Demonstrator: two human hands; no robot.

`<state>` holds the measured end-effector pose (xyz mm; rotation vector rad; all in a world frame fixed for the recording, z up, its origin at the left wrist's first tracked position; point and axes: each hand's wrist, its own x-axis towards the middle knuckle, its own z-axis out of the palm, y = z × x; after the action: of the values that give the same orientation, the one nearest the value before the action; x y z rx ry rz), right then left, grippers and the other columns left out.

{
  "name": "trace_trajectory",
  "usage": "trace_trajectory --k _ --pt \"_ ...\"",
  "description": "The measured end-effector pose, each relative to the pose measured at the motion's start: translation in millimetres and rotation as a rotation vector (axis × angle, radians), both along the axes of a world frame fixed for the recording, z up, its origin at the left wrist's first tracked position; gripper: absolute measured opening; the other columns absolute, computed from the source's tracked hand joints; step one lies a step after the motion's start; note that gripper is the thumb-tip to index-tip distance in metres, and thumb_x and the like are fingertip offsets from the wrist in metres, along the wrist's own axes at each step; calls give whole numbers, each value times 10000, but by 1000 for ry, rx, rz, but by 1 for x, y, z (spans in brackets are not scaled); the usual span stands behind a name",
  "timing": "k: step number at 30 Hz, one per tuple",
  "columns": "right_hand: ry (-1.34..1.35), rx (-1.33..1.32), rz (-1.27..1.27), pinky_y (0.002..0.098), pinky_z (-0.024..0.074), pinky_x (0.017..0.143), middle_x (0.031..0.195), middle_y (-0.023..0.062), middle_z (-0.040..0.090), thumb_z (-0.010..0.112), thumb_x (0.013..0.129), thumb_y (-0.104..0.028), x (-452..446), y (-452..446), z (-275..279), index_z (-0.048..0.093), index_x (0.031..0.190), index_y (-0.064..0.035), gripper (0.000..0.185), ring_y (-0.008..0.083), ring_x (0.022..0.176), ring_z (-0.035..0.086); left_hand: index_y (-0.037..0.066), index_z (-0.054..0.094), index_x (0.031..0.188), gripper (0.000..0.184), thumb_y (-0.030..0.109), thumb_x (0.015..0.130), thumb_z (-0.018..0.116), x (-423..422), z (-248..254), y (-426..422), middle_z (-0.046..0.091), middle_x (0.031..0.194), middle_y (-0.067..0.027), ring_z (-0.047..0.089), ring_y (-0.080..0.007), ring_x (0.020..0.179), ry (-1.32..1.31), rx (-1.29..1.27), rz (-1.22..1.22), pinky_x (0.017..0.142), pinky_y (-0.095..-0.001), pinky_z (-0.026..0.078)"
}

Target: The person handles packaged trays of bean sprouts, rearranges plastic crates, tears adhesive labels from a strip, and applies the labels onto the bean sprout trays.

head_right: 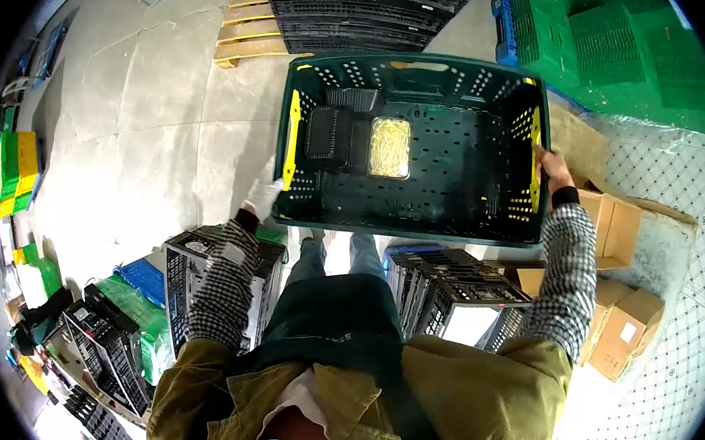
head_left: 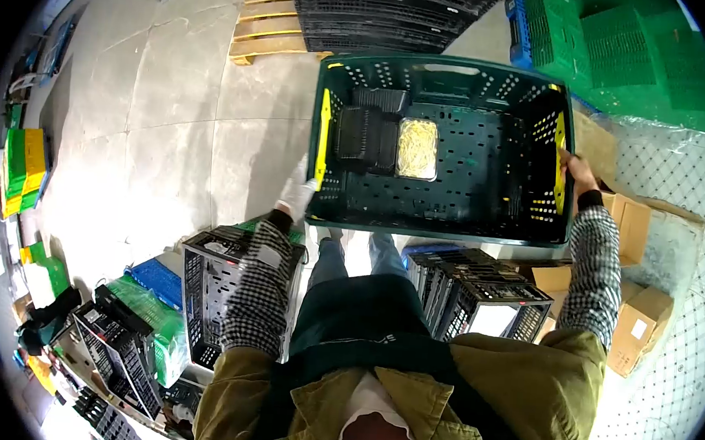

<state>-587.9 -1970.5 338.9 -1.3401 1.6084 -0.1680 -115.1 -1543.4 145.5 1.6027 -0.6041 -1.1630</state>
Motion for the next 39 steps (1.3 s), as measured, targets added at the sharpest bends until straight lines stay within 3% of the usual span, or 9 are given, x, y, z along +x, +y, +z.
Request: trace_trajectory --k 2,3,7,11,16,24,27,29,39 --pt "-77 59 57 313 415 512 647 62 587 646 870 -289 -129 -56 -131 569 745 -27 300 166 577 574 65 227 1464 699 33 840 541 -59 36 -29 413 1385 -217 414 -307 1270 -282 -13 -48 1053 -326 314" --pt "428 -530 91 407 459 598 789 130 637 683 829 -306 -131 -43 -169 580 931 2 340 247 700 617 64 213 1467 711 14 823 509 -79 30 -38 433 1353 -233 474 -369 1202 -590 46 -15 1006 -350 375" --pt "701 -1290 284 436 442 801 1046 135 587 661 742 -134 -1 21 -78 523 1153 -73 438 330 972 537 138 129 1485 749 1 833 470 -101 48 -40 531 1207 -287 561 -438 1041 -606 211 16 889 -422 452" --pt "142 -893 459 440 443 857 1056 213 574 657 745 -125 79 61 -177 573 1066 -4 353 382 999 535 69 178 1464 726 -9 809 481 -100 54 -48 464 1293 -284 487 -448 1140 -644 280 39 953 -440 402" --pt "284 -293 535 471 478 822 953 244 626 651 797 -349 112 111 -398 535 1107 32 504 398 933 588 9 268 1418 723 12 760 570 -124 88 -93 331 1413 -256 375 -414 1268 -1082 12 -92 1036 -432 342" --pt "291 -397 622 457 511 727 880 197 661 681 722 -269 89 60 -269 607 904 0 333 413 809 619 93 153 1477 919 423 796 675 -151 28 -194 213 1504 -188 335 -327 1336 -1365 793 -433 1027 -384 386" --pt "573 -437 565 447 536 681 843 179 671 657 756 -235 82 46 -184 566 1016 -4 359 375 759 651 63 120 1474 899 358 825 668 -124 -5 -198 231 1498 -193 344 -352 1326 -762 922 -150 997 -402 428" --pt "664 -479 693 454 535 679 866 176 670 629 819 -258 79 55 -218 499 1102 9 410 380 772 654 60 154 1466 856 326 832 663 -106 -92 -172 246 1492 -191 326 -353 1331 -581 961 -307 1008 -403 422" --pt "561 -505 480 534 421 899 1419 177 337 719 698 -509 198 92 -278 353 1389 -131 869 398 1238 392 154 339 1423 610 374 886 527 -164 -35 -180 346 1444 -88 316 -248 1328 -949 625 -948 1106 -525 170"
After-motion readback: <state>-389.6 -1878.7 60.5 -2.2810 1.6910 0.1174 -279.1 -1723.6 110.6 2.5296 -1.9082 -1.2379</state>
